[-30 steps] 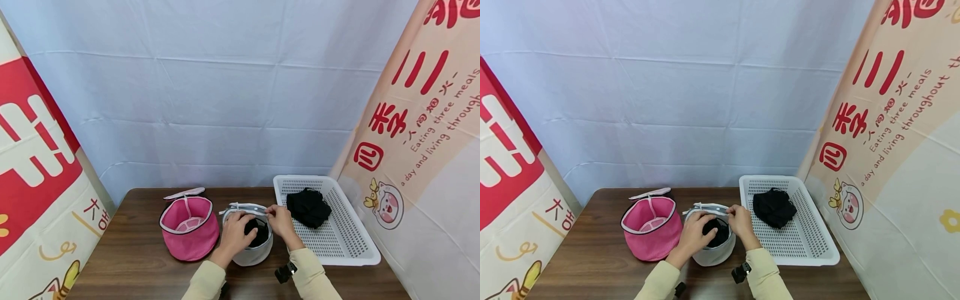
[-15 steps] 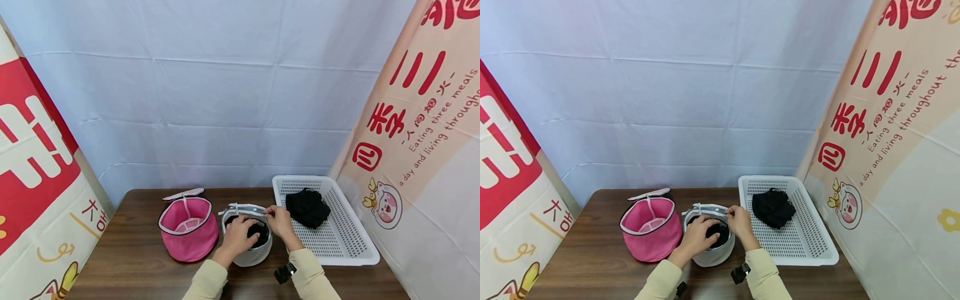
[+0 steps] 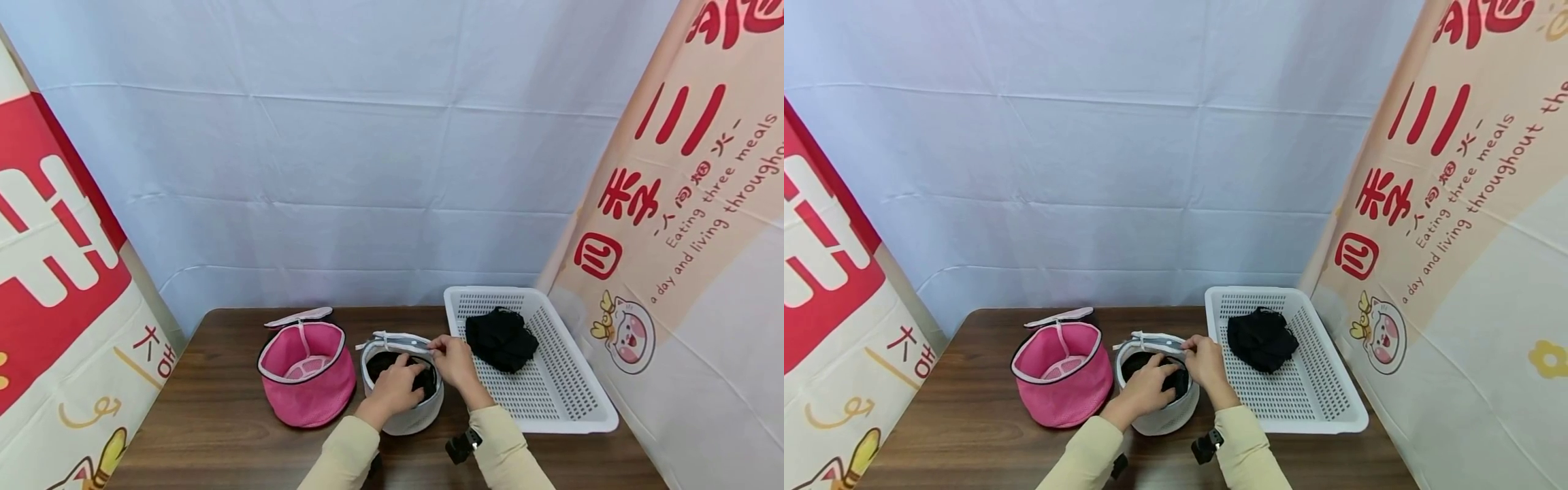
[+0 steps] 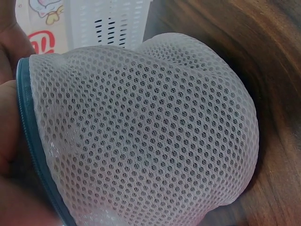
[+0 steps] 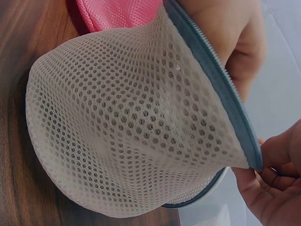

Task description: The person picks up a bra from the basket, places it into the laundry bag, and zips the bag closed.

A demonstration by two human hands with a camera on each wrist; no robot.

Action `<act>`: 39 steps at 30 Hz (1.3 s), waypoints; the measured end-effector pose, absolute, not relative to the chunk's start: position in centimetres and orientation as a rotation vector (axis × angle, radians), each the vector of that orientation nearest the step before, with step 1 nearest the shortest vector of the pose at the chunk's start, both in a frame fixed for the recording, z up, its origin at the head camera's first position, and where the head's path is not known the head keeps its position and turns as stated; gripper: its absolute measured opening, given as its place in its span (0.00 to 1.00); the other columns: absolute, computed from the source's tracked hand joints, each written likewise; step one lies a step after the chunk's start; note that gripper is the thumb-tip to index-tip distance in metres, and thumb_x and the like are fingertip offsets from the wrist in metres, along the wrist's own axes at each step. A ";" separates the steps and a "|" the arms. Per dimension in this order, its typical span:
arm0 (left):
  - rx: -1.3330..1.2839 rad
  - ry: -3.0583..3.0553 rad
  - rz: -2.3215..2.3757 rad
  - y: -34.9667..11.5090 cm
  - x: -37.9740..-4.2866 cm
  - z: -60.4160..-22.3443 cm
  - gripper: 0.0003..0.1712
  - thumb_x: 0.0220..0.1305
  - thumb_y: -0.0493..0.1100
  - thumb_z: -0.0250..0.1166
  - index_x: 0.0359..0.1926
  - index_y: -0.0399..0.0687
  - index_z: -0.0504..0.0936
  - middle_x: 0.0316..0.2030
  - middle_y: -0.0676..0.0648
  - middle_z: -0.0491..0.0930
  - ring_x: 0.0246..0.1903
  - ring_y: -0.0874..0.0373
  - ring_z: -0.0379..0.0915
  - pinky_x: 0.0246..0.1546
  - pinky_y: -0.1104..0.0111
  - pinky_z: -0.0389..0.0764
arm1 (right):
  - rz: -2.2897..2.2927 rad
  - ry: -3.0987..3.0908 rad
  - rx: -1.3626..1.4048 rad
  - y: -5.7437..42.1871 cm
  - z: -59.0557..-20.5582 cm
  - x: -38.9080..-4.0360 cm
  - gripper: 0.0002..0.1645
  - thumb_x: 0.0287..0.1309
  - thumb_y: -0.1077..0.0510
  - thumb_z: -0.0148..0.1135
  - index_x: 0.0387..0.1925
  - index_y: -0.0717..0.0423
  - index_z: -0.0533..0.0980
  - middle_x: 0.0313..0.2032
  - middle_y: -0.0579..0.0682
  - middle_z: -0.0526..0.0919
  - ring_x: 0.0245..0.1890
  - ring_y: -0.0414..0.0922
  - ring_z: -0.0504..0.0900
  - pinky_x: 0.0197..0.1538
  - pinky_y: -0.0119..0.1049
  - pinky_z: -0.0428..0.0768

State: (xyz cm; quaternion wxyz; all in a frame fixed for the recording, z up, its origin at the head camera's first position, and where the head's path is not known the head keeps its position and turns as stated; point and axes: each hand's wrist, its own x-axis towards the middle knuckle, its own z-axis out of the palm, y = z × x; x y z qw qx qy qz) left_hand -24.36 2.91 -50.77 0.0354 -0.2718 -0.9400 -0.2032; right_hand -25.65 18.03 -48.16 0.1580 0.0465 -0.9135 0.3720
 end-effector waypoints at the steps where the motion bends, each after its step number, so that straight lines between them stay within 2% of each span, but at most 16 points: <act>1: -0.835 -2.899 -0.627 3.0 -24.4 -50.8 0.23 0.56 0.48 0.65 0.54 0.49 0.79 0.53 0.40 0.69 0.42 0.49 0.74 0.37 0.56 0.76 | 1.063 -2.612 0.133 18.0 -48.2 -25.7 0.06 0.50 0.70 0.61 0.27 0.58 0.80 0.25 0.47 0.80 0.25 0.45 0.76 0.30 0.39 0.73; 5: -0.834 -2.916 -0.657 3.3 -24.7 -51.0 0.23 0.56 0.47 0.65 0.53 0.47 0.79 0.53 0.39 0.69 0.38 0.49 0.75 0.37 0.60 0.76 | 1.055 -2.610 0.126 18.0 -48.2 -25.8 0.06 0.49 0.70 0.62 0.26 0.58 0.80 0.25 0.47 0.80 0.25 0.44 0.76 0.31 0.39 0.73; 10: -0.822 -2.892 -0.706 3.6 -24.7 -51.0 0.22 0.51 0.42 0.68 0.49 0.43 0.79 0.48 0.36 0.63 0.21 0.53 0.72 0.26 0.66 0.75 | 1.062 -2.614 0.118 18.0 -48.3 -25.8 0.06 0.50 0.70 0.62 0.26 0.58 0.80 0.24 0.47 0.79 0.24 0.44 0.75 0.30 0.39 0.72; 13: -0.782 -2.874 -0.732 3.7 -24.7 -51.0 0.22 0.48 0.40 0.70 0.45 0.40 0.76 0.45 0.37 0.62 0.18 0.54 0.69 0.22 0.67 0.73 | 1.068 -2.615 0.115 18.0 -48.3 -25.9 0.06 0.50 0.70 0.61 0.26 0.58 0.80 0.24 0.47 0.79 0.24 0.43 0.74 0.30 0.38 0.72; 17: -0.756 -2.863 -0.717 3.7 -24.5 -50.9 0.23 0.48 0.40 0.71 0.43 0.40 0.71 0.40 0.42 0.66 0.22 0.53 0.71 0.24 0.67 0.74 | 1.070 -2.608 0.119 18.0 -48.3 -26.0 0.06 0.50 0.70 0.61 0.26 0.58 0.80 0.24 0.47 0.79 0.24 0.43 0.74 0.30 0.38 0.72; 20: -0.781 -2.877 -0.681 3.6 -24.4 -50.8 0.22 0.48 0.41 0.71 0.43 0.40 0.73 0.39 0.44 0.69 0.26 0.53 0.72 0.26 0.65 0.75 | 1.072 -2.610 0.119 18.1 -48.3 -26.0 0.06 0.50 0.71 0.61 0.27 0.58 0.80 0.24 0.47 0.79 0.24 0.43 0.75 0.29 0.38 0.72; 25: -0.887 -2.980 -0.531 3.6 -24.2 -50.6 0.27 0.49 0.45 0.71 0.51 0.40 0.77 0.47 0.41 0.72 0.38 0.51 0.75 0.34 0.63 0.77 | 1.061 -2.624 0.119 18.0 -48.1 -25.8 0.07 0.50 0.70 0.61 0.27 0.58 0.80 0.25 0.47 0.80 0.25 0.44 0.75 0.31 0.39 0.72; 32: -0.943 -3.182 -0.503 4.0 -24.3 -50.3 0.32 0.54 0.43 0.65 0.62 0.43 0.70 0.54 0.41 0.71 0.49 0.53 0.70 0.45 0.64 0.73 | 1.108 -2.617 0.143 17.9 -47.8 -25.8 0.07 0.51 0.71 0.60 0.28 0.58 0.80 0.26 0.48 0.80 0.24 0.43 0.75 0.30 0.38 0.73; 39: -0.904 -3.257 -0.546 4.4 -24.8 -50.5 0.33 0.53 0.41 0.64 0.62 0.45 0.69 0.53 0.41 0.72 0.49 0.54 0.69 0.44 0.62 0.73 | 1.098 -2.614 0.151 17.9 -47.7 -25.8 0.07 0.51 0.71 0.61 0.27 0.57 0.80 0.26 0.47 0.80 0.26 0.44 0.75 0.32 0.38 0.72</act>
